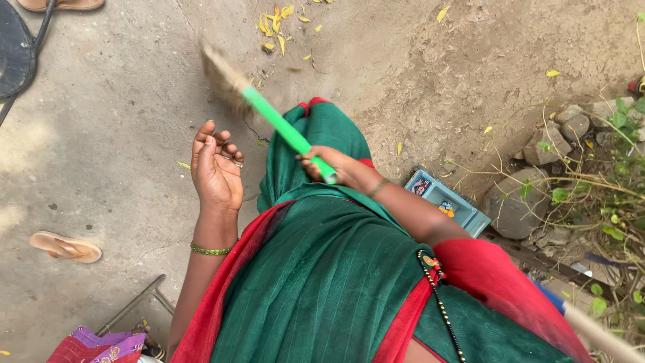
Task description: The person sweeps yellow leaves and debris across a dirt and stone ground using a hand broom.
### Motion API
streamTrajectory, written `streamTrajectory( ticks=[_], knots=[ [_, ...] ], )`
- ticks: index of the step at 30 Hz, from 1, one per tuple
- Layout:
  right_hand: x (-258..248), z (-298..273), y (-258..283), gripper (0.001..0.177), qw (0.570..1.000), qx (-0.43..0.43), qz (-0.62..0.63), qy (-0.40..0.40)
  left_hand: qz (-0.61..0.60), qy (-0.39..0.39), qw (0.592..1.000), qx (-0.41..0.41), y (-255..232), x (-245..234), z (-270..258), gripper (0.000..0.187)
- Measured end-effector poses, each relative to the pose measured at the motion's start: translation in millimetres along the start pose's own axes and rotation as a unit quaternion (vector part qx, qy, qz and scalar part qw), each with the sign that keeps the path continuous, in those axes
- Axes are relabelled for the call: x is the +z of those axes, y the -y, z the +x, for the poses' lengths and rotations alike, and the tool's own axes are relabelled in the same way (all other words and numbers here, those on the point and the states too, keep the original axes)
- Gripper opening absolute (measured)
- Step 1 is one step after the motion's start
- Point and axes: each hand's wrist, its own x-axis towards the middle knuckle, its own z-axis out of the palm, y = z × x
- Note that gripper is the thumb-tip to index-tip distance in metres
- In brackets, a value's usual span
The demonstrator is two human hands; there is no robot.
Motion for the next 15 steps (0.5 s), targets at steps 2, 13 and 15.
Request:
streamTrajectory(
  ticks=[2,13,15],
  knots=[
    [1,65,10,0.014,0.999,0.038,-0.003,-0.007,0.004,0.001,1.0,0.007,-2,6,4,0.027],
    [-85,-33,211,0.015,0.944,-0.24,0.177,-0.143,0.056,-0.071,0.996,-0.007,-20,25,19,0.023],
    [-74,-46,216,0.014,0.908,-0.31,-0.002,-0.281,0.059,-0.058,0.997,-0.003,-19,41,35,0.022]
  ],
)
